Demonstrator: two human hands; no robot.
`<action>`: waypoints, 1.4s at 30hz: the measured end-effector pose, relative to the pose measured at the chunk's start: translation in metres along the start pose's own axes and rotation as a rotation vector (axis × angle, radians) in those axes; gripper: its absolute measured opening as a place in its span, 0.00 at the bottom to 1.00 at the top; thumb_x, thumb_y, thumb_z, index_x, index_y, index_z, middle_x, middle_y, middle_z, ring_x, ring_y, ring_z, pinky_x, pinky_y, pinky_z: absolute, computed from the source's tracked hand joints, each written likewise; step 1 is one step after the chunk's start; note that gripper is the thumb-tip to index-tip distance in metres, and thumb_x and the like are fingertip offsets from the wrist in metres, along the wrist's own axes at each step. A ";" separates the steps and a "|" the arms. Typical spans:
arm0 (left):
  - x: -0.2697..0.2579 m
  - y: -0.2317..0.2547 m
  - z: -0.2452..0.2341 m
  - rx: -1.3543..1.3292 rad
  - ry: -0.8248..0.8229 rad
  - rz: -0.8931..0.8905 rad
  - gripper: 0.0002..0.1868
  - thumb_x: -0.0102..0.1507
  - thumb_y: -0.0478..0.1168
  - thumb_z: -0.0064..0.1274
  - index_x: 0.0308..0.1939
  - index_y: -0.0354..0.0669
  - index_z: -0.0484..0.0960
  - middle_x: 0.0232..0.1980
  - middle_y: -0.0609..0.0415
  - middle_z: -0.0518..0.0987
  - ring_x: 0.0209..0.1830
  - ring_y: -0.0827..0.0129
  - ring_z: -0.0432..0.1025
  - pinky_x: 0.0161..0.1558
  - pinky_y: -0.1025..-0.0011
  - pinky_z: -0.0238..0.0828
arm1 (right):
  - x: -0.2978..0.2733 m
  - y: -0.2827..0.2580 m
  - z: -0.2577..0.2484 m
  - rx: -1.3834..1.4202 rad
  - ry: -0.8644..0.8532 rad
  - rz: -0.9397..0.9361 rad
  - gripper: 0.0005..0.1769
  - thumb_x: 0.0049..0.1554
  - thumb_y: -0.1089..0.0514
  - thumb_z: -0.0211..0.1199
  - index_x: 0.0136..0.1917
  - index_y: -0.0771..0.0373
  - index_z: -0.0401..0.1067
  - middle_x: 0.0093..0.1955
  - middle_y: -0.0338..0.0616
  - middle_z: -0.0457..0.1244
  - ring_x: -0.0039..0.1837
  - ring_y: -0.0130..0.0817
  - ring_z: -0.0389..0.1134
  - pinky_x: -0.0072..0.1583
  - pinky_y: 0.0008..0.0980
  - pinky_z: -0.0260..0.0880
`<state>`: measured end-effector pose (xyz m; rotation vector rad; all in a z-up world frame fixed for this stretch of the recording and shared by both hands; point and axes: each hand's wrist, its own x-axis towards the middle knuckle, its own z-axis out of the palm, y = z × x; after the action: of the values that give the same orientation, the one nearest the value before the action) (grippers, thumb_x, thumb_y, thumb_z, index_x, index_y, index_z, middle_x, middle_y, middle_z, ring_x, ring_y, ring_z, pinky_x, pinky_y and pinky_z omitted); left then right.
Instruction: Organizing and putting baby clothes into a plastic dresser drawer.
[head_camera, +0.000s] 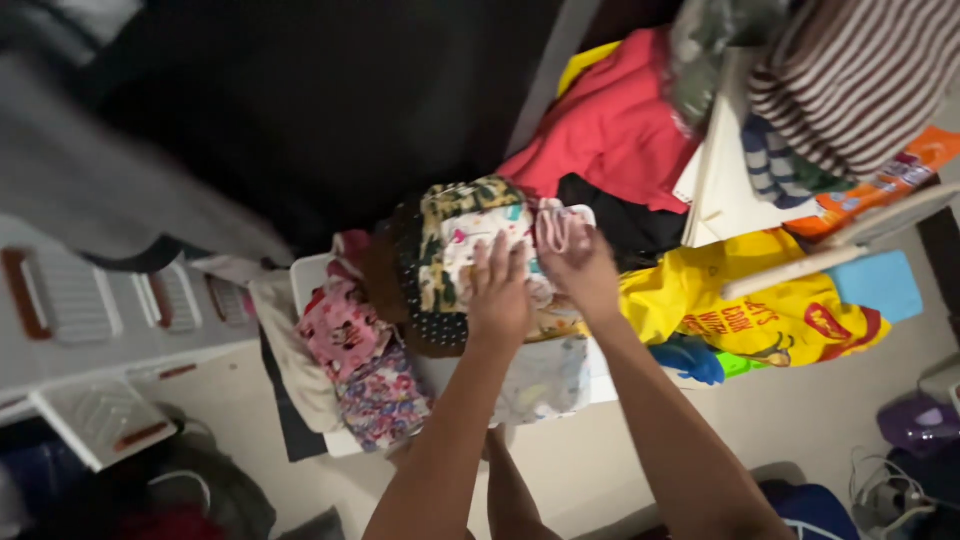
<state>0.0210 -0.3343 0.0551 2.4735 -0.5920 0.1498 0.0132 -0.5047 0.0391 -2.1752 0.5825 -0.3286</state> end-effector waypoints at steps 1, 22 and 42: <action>-0.002 -0.002 0.005 0.000 -0.005 0.009 0.31 0.62 0.48 0.55 0.70 0.49 0.71 0.79 0.45 0.57 0.77 0.42 0.51 0.69 0.39 0.48 | 0.001 -0.014 0.000 0.002 0.008 0.006 0.40 0.47 0.46 0.77 0.65 0.68 0.67 0.58 0.58 0.67 0.59 0.51 0.70 0.59 0.44 0.69; -0.014 -0.022 0.016 0.094 -0.118 -0.015 0.32 0.67 0.50 0.50 0.76 0.54 0.64 0.84 0.54 0.49 0.83 0.43 0.42 0.74 0.38 0.42 | 0.026 -0.006 -0.017 -0.021 -0.258 0.241 0.32 0.50 0.49 0.70 0.65 0.63 0.70 0.49 0.52 0.70 0.52 0.48 0.72 0.53 0.42 0.72; 0.016 0.007 -0.013 -0.889 -0.190 -0.307 0.29 0.70 0.51 0.56 0.68 0.35 0.73 0.72 0.40 0.71 0.75 0.55 0.62 0.71 0.55 0.57 | -0.030 0.018 -0.051 0.444 -0.288 0.094 0.28 0.53 0.65 0.66 0.66 0.64 0.66 0.54 0.46 0.68 0.53 0.34 0.71 0.53 0.36 0.75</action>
<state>0.0329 -0.3378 0.0736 1.6771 -0.2525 -0.3942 -0.0398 -0.5330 0.0550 -1.7200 0.4023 -0.0780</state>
